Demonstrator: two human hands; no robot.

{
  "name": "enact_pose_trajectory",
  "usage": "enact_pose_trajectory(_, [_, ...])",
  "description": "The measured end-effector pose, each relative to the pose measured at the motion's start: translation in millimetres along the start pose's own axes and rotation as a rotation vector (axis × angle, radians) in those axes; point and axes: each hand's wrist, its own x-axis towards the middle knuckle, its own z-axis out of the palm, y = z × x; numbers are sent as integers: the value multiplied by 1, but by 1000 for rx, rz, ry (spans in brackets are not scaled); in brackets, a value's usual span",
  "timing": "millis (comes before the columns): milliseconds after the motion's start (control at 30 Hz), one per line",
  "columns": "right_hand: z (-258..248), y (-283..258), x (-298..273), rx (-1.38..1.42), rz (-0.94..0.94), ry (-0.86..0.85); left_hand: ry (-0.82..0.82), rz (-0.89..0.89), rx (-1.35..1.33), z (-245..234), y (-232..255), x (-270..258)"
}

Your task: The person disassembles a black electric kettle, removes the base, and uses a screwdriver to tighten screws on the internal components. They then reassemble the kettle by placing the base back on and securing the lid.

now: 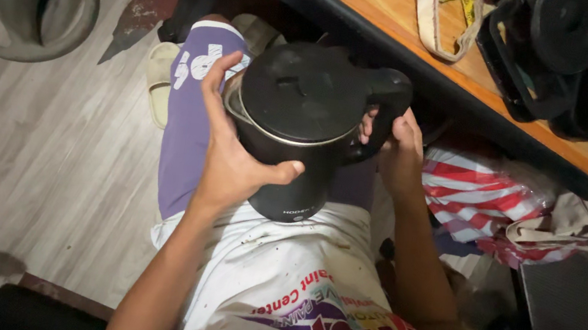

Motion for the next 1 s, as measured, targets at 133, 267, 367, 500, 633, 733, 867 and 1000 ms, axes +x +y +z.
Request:
enact_pose_trajectory(133, [-1, 4, 1, 124, 30, 84, -48, 70, 102, 2, -1, 2])
enact_pose_trajectory(267, [-31, 19, -6, -254, 99, 81, -134, 31, 87, 2, 3, 1])
enact_pose_trajectory(367, [-47, 31, -10, -461, 83, 178, -200, -34, 65, -2, 8, 6])
enact_pose_trajectory(500, [-22, 25, -22, 8, -205, 85, -325, -83, 94, -8, 15, 3])
enact_pose_trajectory(633, [20, -10, -9, -101, -486, 3, -358, 48, -95, -4, 11, 5])
enact_pose_trajectory(733, [32, -23, 5, -204, -580, 19, -371, 68, -74, -3, 6, 10])
enact_pose_trajectory(867, [40, -13, 25, -122, -616, 58, -372, 76, -156, -10, -8, 24])
enact_pose_trajectory(1000, [31, -10, 31, -173, -450, -4, -340, 82, -244, -9, -26, 27])
